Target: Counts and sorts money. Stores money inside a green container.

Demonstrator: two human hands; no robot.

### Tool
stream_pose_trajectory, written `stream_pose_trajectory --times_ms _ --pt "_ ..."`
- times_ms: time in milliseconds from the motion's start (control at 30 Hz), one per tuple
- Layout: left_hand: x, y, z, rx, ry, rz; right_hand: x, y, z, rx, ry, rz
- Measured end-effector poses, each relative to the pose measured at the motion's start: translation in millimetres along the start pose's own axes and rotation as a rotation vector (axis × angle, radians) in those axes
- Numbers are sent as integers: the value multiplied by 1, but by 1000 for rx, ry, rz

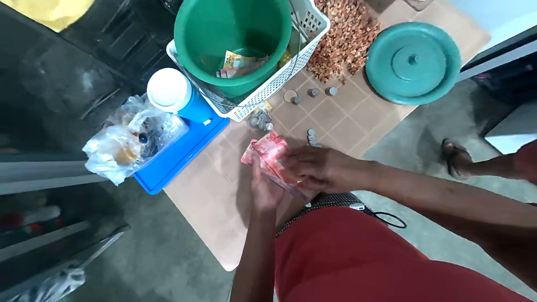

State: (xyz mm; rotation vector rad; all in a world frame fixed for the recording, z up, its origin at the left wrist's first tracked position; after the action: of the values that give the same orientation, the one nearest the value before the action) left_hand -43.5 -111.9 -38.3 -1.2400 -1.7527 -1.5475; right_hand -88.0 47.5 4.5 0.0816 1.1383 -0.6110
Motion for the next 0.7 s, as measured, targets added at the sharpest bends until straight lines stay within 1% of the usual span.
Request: stream_pose_trajectory --times_ms 67,100,167,200,267,333,367,400,467,533,600,700 --pt "-1 2 -2 10 15 86 9 4 4 -18 62 -9" --pt "-3 4 -2 43 -35 94 11 5 6 -20 67 -6" --pt "-7 5 0 138 -110 6 11 5 6 -2 -22 2" --pt "-7 4 0 163 -152 -39 9 5 5 42 -122 -1" --pt "-10 3 -2 171 -216 -70 4 3 3 224 -290 -69" --pt "-12 1 -3 185 -225 -12 7 1 -2 498 -406 -108" --pt "-11 0 -2 195 -219 1 13 1 -5 632 -478 -80" --pt "-10 -2 1 202 -213 1 21 0 -8 717 -551 -38" --pt "-5 -4 5 193 -210 -22 31 -1 -12 812 -685 57" --pt "-6 -6 9 164 -204 -18 31 -3 -20 811 -763 96" --pt "-12 -8 13 156 -253 -17 26 -9 -28 764 -782 151" --pt "-11 -6 10 243 -317 -50 21 -23 -38 663 -783 256"
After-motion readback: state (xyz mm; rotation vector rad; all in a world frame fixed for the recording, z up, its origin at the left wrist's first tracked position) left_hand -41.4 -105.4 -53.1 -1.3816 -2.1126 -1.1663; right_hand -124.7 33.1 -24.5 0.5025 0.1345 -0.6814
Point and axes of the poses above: each hand's wrist, its own y-axis away from the middle knuckle, its own x-axis out of the palm, z = x × y, the point moved 3 cm from there along -y, towards the middle knuckle, and after that the axes turned 15 degrees about y, right-handed, at the moved point
